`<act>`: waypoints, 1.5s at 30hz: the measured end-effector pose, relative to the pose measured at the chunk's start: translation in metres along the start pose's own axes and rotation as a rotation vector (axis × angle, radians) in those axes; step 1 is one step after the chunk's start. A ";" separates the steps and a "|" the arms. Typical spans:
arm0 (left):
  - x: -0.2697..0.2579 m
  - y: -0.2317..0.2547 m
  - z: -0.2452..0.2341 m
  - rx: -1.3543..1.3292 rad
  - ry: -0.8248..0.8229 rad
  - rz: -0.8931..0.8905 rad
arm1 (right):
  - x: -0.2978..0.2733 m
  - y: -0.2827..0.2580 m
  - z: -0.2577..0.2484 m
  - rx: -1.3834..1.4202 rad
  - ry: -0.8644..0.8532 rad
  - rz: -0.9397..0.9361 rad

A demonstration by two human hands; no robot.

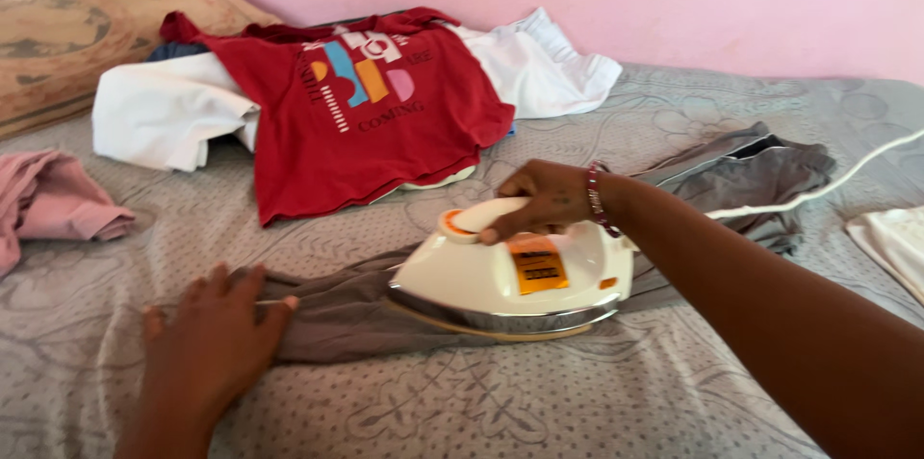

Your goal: The person irons a pair of gray pants on a bed. They repeatedly smooth the fabric, use a white electric iron to press the legs, and adjust the garment to ensure even coverage. The pants remain on the bed throughout the process.

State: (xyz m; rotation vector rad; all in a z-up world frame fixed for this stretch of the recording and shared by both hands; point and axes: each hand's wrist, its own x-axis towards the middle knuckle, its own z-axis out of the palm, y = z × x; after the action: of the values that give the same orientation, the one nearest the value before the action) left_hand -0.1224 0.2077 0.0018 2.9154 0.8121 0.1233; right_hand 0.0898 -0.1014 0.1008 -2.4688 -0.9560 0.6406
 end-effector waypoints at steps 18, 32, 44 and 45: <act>-0.046 -0.004 0.005 -0.742 0.919 0.137 | 0.104 -0.171 0.074 0.135 0.043 -0.124; -0.053 -0.008 0.005 -0.896 0.954 0.149 | 0.063 -0.101 0.034 0.103 -0.413 -0.282; -0.057 -0.020 0.029 -1.010 1.211 -0.079 | 0.098 -0.157 0.066 0.113 0.024 0.000; -0.058 -0.019 0.030 -1.030 1.188 -0.066 | 0.103 -0.159 0.071 0.134 0.026 0.002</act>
State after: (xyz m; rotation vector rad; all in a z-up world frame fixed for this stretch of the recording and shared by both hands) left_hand -0.1784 0.1912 -0.0336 1.6182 0.5951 1.7277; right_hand 0.0373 0.0939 0.0998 -2.3548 -0.8713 0.6503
